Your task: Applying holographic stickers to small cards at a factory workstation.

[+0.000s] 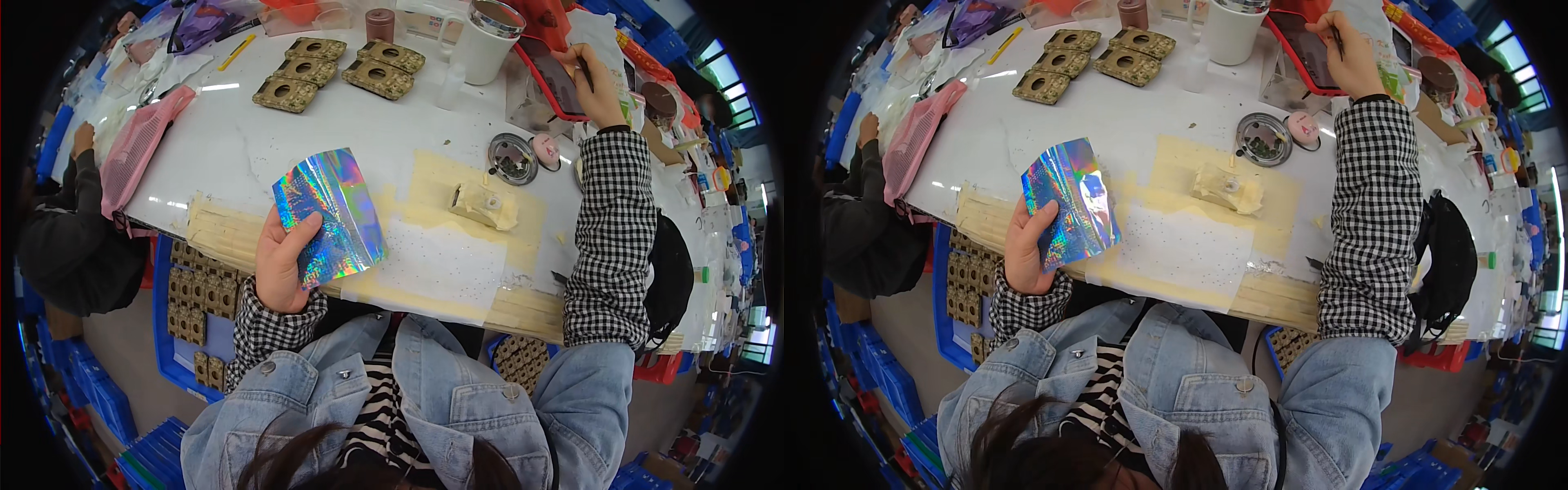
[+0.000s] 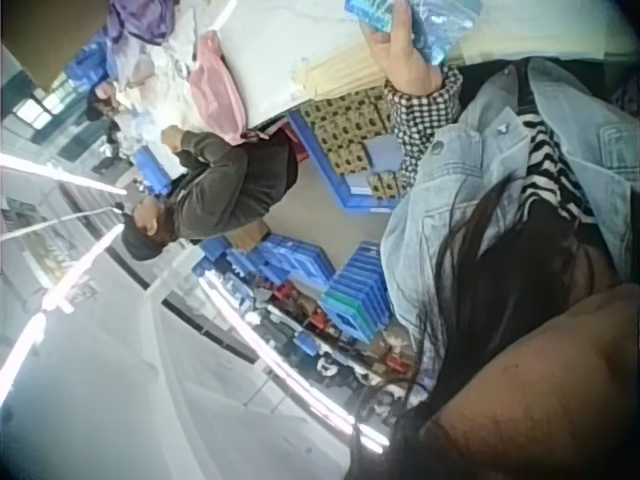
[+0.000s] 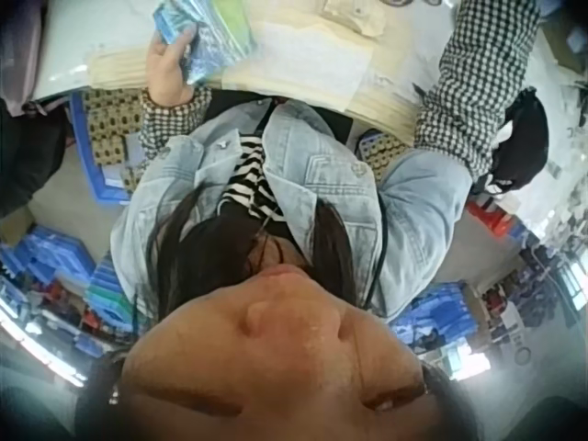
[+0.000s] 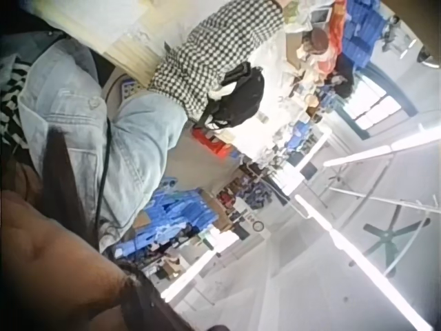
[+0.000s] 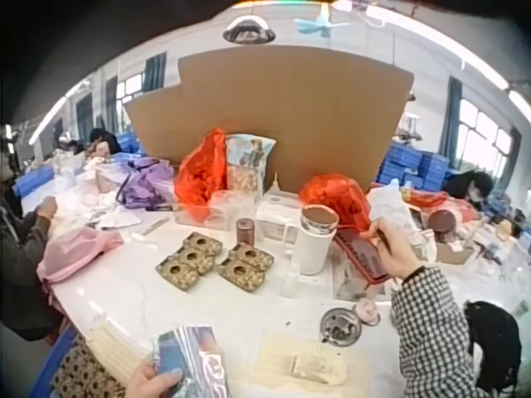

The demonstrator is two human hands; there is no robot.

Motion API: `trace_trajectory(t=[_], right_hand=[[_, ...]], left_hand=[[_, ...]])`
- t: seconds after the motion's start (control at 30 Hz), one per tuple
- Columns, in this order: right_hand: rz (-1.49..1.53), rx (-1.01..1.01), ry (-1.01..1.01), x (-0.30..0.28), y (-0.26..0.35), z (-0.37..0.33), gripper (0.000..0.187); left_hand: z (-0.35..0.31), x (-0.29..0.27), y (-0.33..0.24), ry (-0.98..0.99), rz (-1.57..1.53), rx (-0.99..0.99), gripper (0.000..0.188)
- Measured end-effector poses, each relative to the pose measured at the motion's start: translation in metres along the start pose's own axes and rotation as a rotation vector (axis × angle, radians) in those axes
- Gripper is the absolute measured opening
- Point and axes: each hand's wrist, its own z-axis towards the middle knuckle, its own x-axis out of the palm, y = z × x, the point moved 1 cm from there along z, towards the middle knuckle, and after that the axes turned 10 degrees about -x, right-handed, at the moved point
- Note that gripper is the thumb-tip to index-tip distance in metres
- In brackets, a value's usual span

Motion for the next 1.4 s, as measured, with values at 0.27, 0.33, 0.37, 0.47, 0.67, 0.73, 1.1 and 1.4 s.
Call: trace_trajectory(t=[0.27, 0.33, 0.37, 0.47, 0.67, 0.73, 1.1, 1.4], right_hand=[[0.192, 0.116, -0.056, -0.015, 0.018, -0.016, 0.02], [0.174, 0.041, -0.056, -0.027, 0.013, -0.024, 0.021], [0.181, 0.115, -0.069, -0.03, 0.014, -0.025, 0.02], [0.033, 0.134, 0.068, -0.043, 0.012, -0.028, 0.017], [-0.001, 0.099, 0.161, -0.056, 0.017, -0.034, 0.017], [0.028, 0.081, 0.155, -0.052, 0.021, -0.031, 0.016], [0.085, 0.056, 0.185, -0.05, 0.023, -0.03, 0.017], [0.097, 0.058, 0.197, -0.05, 0.018, -0.034, 0.017]], left_hand=[[0.003, -0.001, -0.002, -0.005, 0.0, -0.029, 0.036], [0.004, 0.0, -0.002, 0.003, 0.0, -0.028, 0.036], [0.004, 0.0, -0.001, 0.002, 0.003, -0.025, 0.035], [0.004, -0.001, 0.001, -0.013, 0.005, -0.006, 0.035], [0.006, 0.001, 0.005, -0.045, 0.011, 0.029, 0.036], [0.006, 0.001, 0.004, -0.05, 0.02, 0.041, 0.035], [0.006, 0.006, 0.006, -0.065, 0.011, 0.062, 0.036], [0.007, 0.003, 0.007, -0.051, 0.035, 0.06, 0.036]])
